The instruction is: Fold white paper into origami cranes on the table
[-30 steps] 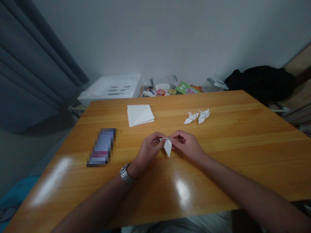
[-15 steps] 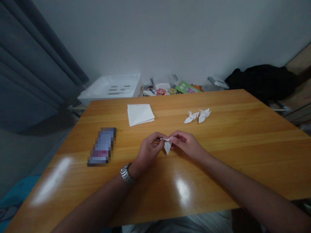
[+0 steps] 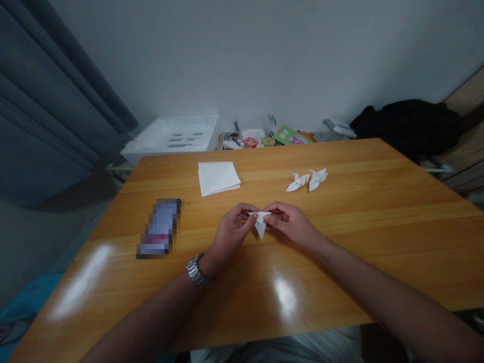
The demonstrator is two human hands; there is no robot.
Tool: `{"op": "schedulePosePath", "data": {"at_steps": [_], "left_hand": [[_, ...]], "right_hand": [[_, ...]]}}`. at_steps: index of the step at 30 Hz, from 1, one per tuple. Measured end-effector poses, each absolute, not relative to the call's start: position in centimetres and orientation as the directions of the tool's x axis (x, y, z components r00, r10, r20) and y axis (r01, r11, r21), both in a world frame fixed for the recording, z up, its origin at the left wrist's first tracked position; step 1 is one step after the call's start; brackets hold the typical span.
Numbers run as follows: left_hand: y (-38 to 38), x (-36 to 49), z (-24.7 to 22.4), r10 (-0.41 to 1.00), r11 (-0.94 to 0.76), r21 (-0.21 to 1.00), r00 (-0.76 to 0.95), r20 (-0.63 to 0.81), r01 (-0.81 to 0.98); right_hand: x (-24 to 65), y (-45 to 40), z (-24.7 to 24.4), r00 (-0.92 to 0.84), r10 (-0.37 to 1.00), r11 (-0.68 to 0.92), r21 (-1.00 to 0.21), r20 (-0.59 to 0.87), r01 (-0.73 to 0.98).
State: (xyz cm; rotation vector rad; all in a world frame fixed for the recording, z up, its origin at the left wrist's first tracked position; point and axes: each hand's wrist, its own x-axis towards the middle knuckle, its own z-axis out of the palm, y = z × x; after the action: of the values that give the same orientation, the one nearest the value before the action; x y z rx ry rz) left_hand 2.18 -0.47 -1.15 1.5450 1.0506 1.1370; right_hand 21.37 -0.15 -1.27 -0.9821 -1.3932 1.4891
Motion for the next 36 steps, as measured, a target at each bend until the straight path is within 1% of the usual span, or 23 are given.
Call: {"op": "schedulePosePath", "data": {"at_steps": [4,8,15,23,29,36], "left_hand": [[-0.45,2.15,-1.21,0.963,-0.203,0.974,0.199,0.181,0.097],[-0.32,2.06,-1.66,0.965,-0.191,0.978,0.200,0.171,0.084],[-0.26,2.07,-1.88,0.966,-0.195,0.978,0.186,0.178,0.076],[-0.63,2.21,-1.10,0.965,-0.192,0.975,0.201,0.166,0.115],[-0.67,2.32,-1.32,0.960,-0.202,0.970,0.223,0.170,0.132],[-0.76,2.32,-1.10,0.964,-0.193,0.969,0.216,0.158,0.154]], "right_hand": [[21.30,-0.12,-1.19,-0.321,0.947,-0.066,-0.992,-0.029,-0.104],[21.43,-0.03,-1.41,-0.325,0.945,-0.074,-0.990,-0.030,-0.123],[21.64,0.03,-1.60,-0.322,0.947,-0.034,-0.996,-0.005,-0.084],[21.47,-0.01,-1.39,-0.316,0.948,0.034,-0.999,0.034,-0.008],[21.67,-0.04,-1.61,-0.311,0.945,0.139,-0.986,0.103,0.095],[21.75,0.01,-1.77,-0.284,0.948,0.182,-0.976,0.141,0.123]]}}
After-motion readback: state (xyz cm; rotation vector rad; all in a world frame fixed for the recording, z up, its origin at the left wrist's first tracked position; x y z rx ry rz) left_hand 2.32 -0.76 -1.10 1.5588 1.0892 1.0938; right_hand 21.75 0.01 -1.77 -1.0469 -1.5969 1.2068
